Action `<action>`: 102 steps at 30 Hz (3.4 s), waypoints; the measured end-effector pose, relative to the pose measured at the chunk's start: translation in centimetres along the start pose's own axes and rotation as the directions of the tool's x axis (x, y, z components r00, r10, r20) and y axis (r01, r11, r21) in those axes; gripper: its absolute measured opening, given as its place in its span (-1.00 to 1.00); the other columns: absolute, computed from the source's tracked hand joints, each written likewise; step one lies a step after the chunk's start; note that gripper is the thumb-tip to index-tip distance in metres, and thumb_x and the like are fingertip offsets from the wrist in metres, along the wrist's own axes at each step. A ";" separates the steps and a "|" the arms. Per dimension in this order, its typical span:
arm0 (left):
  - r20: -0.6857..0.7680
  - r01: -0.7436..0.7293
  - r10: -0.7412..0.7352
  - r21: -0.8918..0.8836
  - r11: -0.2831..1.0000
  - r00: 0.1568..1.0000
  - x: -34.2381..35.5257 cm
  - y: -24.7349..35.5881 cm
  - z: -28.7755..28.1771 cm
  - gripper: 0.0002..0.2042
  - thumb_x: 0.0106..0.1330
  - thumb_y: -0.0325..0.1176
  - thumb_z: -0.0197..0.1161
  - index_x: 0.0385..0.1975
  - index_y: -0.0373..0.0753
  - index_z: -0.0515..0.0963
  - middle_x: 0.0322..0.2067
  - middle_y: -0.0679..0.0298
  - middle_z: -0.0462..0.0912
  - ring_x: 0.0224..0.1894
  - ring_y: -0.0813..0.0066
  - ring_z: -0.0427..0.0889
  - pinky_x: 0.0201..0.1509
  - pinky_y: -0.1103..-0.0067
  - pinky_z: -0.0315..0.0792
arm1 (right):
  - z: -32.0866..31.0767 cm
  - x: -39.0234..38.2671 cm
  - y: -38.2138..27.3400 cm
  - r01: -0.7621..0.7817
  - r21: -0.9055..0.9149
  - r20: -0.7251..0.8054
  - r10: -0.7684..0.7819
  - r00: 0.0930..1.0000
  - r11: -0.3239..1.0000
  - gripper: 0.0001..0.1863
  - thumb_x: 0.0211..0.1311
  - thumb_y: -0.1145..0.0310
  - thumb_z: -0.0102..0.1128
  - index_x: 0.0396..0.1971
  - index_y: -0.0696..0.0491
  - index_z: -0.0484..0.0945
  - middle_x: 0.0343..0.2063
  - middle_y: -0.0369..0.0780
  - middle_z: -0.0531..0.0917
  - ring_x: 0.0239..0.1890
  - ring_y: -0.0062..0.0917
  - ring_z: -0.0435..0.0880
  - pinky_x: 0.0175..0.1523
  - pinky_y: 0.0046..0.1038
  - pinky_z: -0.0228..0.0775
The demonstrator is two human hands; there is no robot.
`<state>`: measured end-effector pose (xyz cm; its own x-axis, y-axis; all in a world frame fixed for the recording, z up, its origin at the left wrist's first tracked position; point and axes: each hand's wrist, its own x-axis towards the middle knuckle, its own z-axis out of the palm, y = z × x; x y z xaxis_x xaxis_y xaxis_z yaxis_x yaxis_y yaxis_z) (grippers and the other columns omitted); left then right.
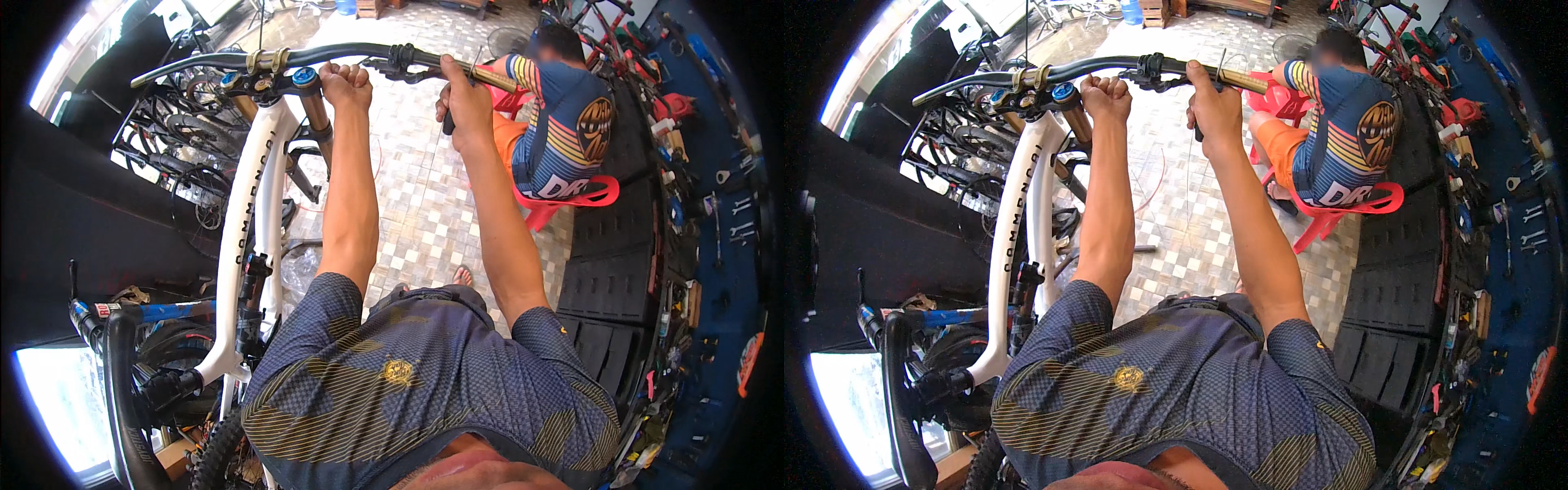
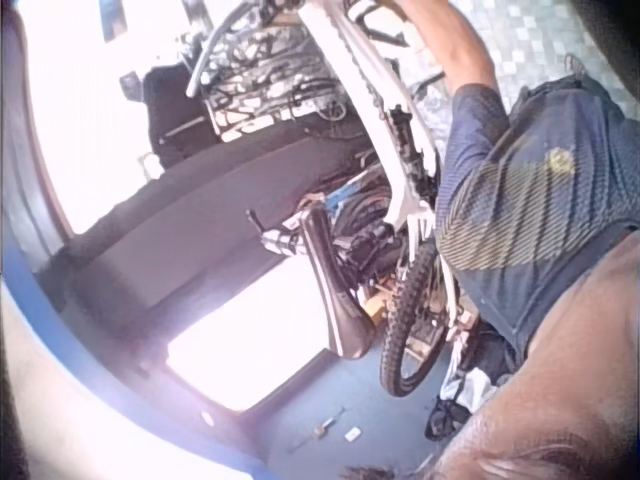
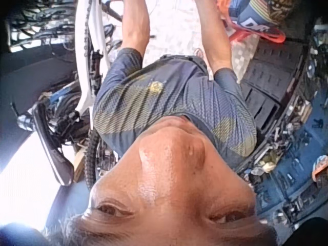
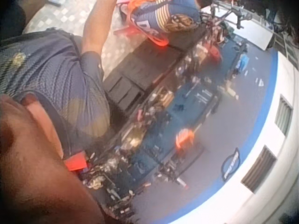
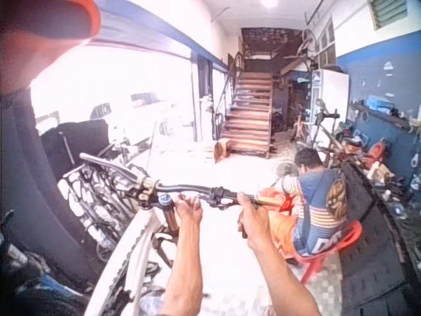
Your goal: The person adjusts the brake and gear cables on a white mountain bike mounted on a repair stand. They use pliers to cut and secure the cables, then use a screwdriver to tighten the handlebar components.
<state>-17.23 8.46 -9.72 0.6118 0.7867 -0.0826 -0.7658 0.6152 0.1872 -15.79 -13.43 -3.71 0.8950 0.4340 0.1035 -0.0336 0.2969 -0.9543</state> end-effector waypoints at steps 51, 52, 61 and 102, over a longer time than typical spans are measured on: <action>0.149 -0.178 0.118 0.507 0.843 0.982 -3.6 -0.3 0.2 -0.85 0.51 -0.28 0.13 -0.23 -0.22 0.51 -0.35 0.31 0.55 -0.68 0.72 0.14 -0.69 0.71 0.02 | -1.0 5.0 -0.2 -0.092 -0.038 0.033 0.093 0.995 0.995 -0.45 0.24 -0.12 0.27 -0.49 0.17 0.61 -0.82 -0.37 0.31 -0.79 -0.63 0.31 -0.65 -0.50 0.19; 0.148 -0.184 0.125 0.505 0.844 0.981 -3.6 -0.3 0.2 -0.85 0.52 -0.30 0.12 -0.24 -0.23 0.51 -0.37 0.30 0.55 -0.70 0.74 0.14 -0.69 0.70 0.02 | -1.0 5.0 -0.1 -0.095 -0.060 0.010 0.095 0.995 0.994 -0.45 0.24 -0.12 0.28 -0.48 0.18 0.62 -0.82 -0.38 0.30 -0.79 -0.63 0.30 -0.65 -0.50 0.19; 0.125 -0.168 0.121 0.494 0.853 0.985 -3.6 -0.2 0.2 -0.87 0.51 -0.32 0.12 -0.21 -0.24 0.50 -0.33 0.28 0.53 -0.68 0.72 0.15 -0.68 0.70 0.03 | -1.6 5.3 -0.4 -0.081 -0.022 0.107 0.083 0.991 0.996 -0.42 0.27 -0.11 0.25 -0.32 0.24 0.67 -0.81 -0.43 0.26 -0.78 -0.68 0.29 -0.64 -0.54 0.18; -0.003 -0.138 0.149 0.370 0.919 0.989 -3.6 -0.2 -0.6 -0.88 0.54 -0.33 0.04 -0.22 -0.21 0.44 -0.32 0.29 0.50 -0.69 0.69 0.14 -0.65 0.67 0.09 | -1.9 3.1 -0.9 -0.109 -0.010 0.087 0.110 0.990 0.994 -0.60 0.32 0.00 0.22 -0.41 0.09 0.60 -0.80 -0.40 0.30 -0.79 -0.63 0.33 -0.64 -0.48 0.23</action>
<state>-19.39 5.50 -10.06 0.4903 0.8698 -0.0564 -0.7146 0.4382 0.5453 -12.13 -14.01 -3.07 0.8436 0.5365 0.0223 -0.1265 0.2388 -0.9628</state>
